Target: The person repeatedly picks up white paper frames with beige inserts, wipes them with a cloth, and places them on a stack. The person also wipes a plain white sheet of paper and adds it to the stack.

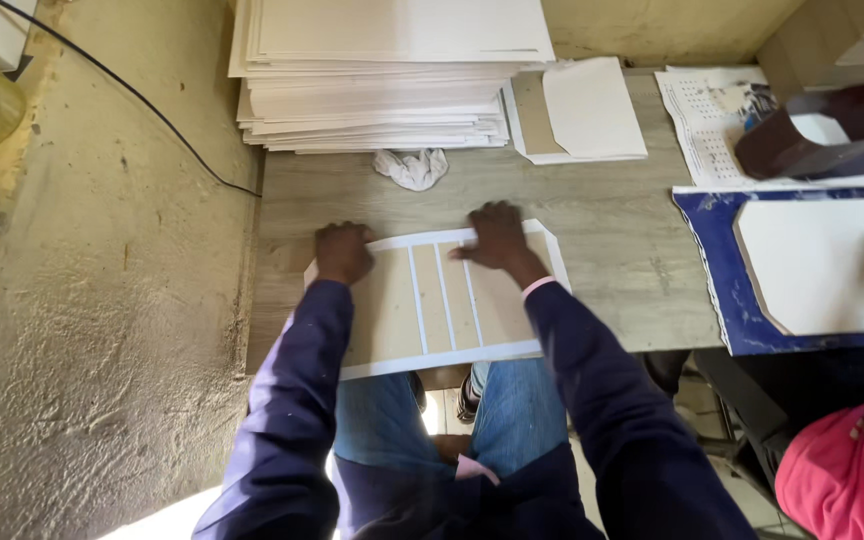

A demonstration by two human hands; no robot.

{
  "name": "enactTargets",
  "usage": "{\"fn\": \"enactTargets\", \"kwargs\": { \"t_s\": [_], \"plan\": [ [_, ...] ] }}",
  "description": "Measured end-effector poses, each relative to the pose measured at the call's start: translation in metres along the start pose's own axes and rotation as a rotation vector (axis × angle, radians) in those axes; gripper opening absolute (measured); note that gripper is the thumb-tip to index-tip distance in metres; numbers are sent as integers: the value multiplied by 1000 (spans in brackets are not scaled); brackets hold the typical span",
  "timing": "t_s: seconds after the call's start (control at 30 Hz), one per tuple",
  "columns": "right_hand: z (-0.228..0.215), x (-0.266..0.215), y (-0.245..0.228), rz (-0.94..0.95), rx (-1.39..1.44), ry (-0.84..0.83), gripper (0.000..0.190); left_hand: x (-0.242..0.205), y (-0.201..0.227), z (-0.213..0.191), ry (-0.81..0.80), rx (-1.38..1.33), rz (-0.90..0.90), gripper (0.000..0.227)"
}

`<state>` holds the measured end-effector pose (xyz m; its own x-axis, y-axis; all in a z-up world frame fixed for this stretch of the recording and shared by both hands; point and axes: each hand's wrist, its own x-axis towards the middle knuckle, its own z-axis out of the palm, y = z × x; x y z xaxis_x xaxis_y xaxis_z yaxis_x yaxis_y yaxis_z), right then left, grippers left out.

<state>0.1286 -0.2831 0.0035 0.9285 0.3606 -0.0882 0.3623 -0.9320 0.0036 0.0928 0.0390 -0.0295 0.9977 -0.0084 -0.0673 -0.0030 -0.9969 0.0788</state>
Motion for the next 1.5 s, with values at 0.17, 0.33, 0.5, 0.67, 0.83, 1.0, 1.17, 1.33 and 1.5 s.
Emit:
{"fn": "enactTargets", "kwargs": {
  "t_s": [0.17,0.33,0.5,0.67,0.83,1.0,1.17,1.33,1.5],
  "plan": [
    [-20,0,-60,-136,318,-122,65,-3,66,20,98,-375,122,32],
    [3,-23,-66,-128,272,39,51,-72,104,21,435,-24,278,18],
    [51,-62,-90,-178,96,375,28,-91,112,9,622,-23,257,29],
    [23,-70,-89,-218,52,279,37,-86,107,16,671,-181,209,48],
    [-9,-53,-70,-204,170,67,61,-87,107,29,701,-167,192,37],
    [24,-59,-77,-257,-34,128,44,-92,105,23,707,-171,200,30],
    [-20,-51,-75,-136,43,38,75,-103,111,-11,629,-150,102,56],
    [2,-84,-83,-82,-5,181,73,-97,107,10,634,-178,42,52],
    [-17,-64,-46,-122,114,84,55,-92,102,31,729,-135,57,38]
  ]
}}
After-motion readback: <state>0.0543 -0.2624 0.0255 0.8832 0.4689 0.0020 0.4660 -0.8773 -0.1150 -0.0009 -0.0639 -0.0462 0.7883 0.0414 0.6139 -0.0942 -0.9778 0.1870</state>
